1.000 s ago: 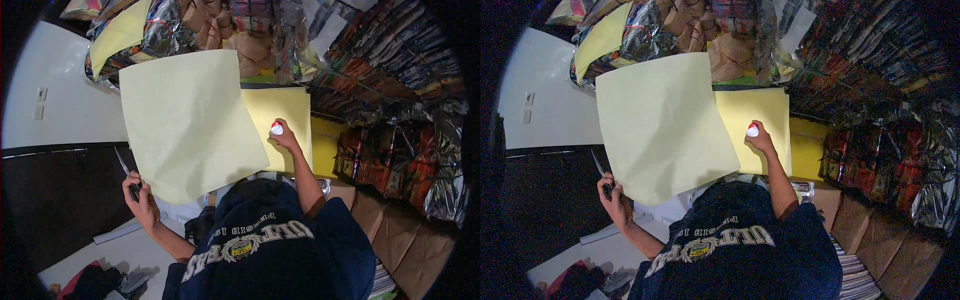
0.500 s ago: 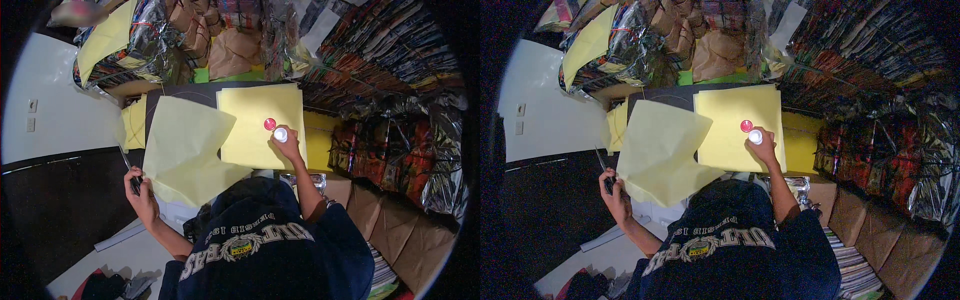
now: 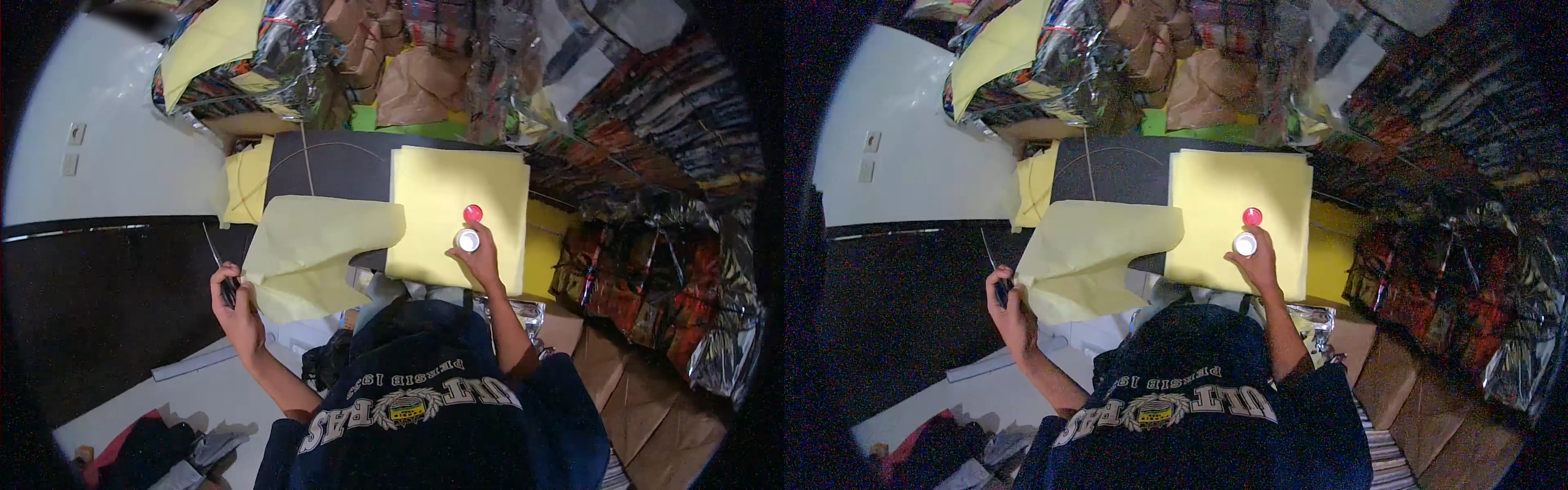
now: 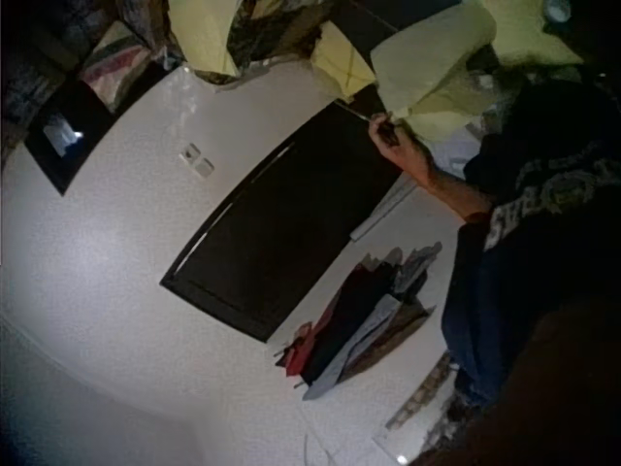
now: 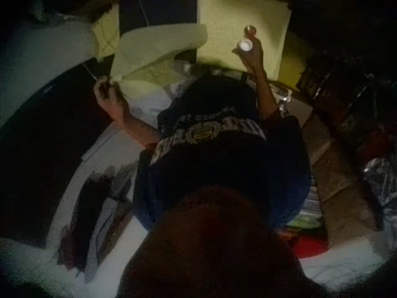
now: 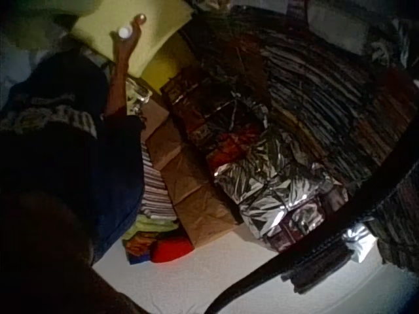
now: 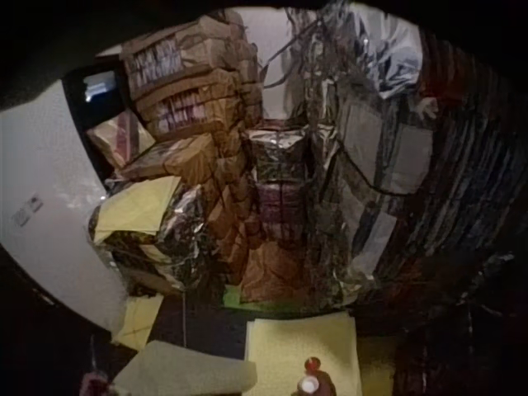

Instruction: Assembling a kite using paper, bamboo sticks, string, and glue.

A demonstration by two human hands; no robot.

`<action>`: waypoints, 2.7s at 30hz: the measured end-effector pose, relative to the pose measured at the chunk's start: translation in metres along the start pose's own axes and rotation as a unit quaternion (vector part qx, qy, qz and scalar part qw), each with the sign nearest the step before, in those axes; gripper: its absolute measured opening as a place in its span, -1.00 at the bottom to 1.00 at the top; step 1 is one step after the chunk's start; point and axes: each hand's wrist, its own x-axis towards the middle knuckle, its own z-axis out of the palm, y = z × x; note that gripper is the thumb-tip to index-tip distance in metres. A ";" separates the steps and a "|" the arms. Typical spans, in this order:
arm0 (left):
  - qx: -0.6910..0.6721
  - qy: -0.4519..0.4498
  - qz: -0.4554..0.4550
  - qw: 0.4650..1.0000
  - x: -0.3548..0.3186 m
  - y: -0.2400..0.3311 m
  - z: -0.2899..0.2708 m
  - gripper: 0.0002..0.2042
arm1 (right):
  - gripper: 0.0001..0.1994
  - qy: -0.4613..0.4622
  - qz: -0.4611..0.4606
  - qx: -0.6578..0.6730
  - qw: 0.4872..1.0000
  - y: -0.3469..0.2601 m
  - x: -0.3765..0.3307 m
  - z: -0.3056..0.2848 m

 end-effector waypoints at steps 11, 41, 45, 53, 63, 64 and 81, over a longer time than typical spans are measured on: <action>-0.051 0.085 0.012 0.995 0.040 -0.012 -0.075 -0.67 | -0.88 0.134 -0.049 -0.089 0.986 -0.040 -0.033 0.022; -0.176 0.185 -0.138 0.957 0.138 -0.297 -0.281 -0.69 | -0.79 -0.069 0.018 -0.292 0.954 -0.102 0.011 0.372; -0.180 0.181 -0.142 0.957 0.135 -0.319 -0.285 -0.69 | -0.77 -0.007 -0.013 -0.257 0.966 -0.099 0.006 0.365; -0.231 0.166 -0.236 0.929 0.134 -0.334 -0.287 -0.69 | -0.79 -0.019 -0.023 -0.186 0.982 -0.128 0.018 0.320; -0.150 -0.005 -0.316 0.937 0.138 -0.352 -0.240 -0.72 | -0.80 0.065 0.062 -0.099 0.991 -0.158 -0.012 0.248; -0.136 -0.028 -0.278 0.951 0.135 -0.360 -0.231 -0.71 | -0.80 0.066 0.068 -0.086 0.992 -0.161 -0.016 0.241; -0.221 -0.187 -0.375 0.881 0.117 -0.299 -0.111 -0.75 | -0.78 0.179 0.076 0.005 0.981 -0.202 -0.072 0.169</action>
